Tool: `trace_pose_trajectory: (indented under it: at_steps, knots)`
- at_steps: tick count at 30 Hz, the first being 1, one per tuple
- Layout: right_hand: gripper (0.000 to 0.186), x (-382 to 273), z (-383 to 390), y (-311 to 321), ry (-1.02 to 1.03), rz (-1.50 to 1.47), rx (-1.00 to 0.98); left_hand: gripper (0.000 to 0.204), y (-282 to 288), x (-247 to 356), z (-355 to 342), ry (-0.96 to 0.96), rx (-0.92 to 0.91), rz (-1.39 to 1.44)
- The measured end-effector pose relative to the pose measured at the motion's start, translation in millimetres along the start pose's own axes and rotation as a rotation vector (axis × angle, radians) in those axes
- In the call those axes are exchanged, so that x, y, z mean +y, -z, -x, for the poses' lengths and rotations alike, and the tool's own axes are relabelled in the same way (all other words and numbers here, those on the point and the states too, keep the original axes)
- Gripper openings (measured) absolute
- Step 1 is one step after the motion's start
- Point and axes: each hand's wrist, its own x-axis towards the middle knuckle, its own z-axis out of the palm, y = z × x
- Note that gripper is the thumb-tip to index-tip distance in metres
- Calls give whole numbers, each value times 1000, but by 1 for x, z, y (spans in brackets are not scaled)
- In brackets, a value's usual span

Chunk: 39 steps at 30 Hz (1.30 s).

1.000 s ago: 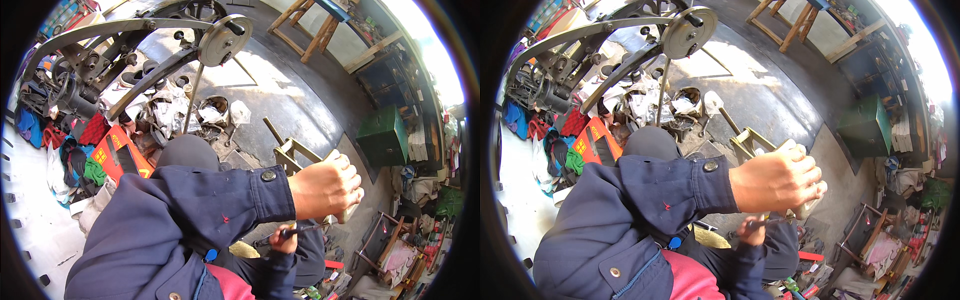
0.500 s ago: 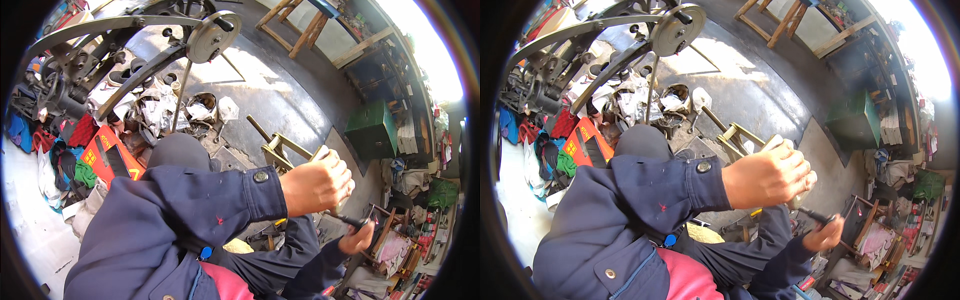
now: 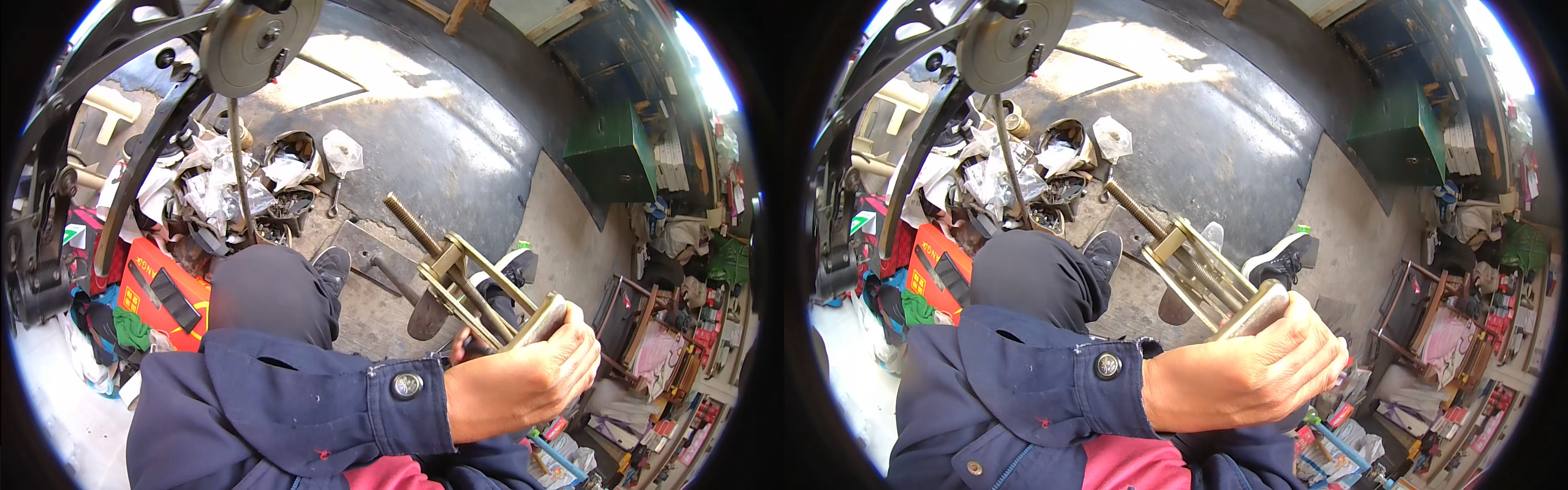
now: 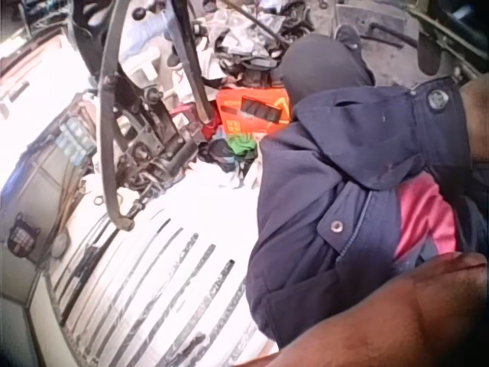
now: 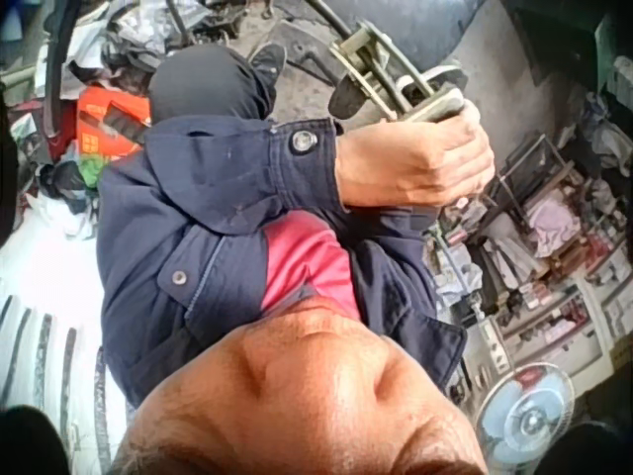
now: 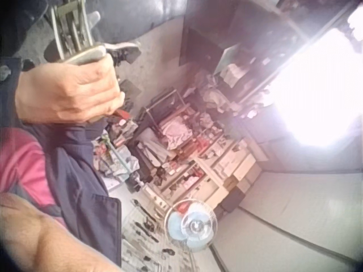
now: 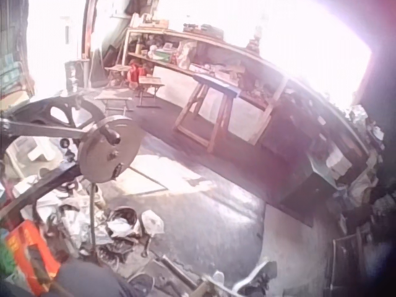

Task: The person sits on the floor and works on a metal part. They apply liquid from a syringe into the part, then use a screwdriver to turn a screw on the part repeatedly.

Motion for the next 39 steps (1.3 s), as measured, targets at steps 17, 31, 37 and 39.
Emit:
trace_pose_trajectory:
  at_steps: [17,31,37,39]
  knots:
    - [48,-99,127,-37,1233,411,338,43,-2,-1,-9,32,15,-103]
    - [19,-91,-54,-15,-32,304,65,38,10,-1,-4,-84,-66,-252]
    - [30,17,98,-52,-141,-299,138,40,9,-2,-3,-116,-58,-351]
    - [36,12,124,-67,-89,-345,159,42,10,-1,-4,-104,-49,-292]
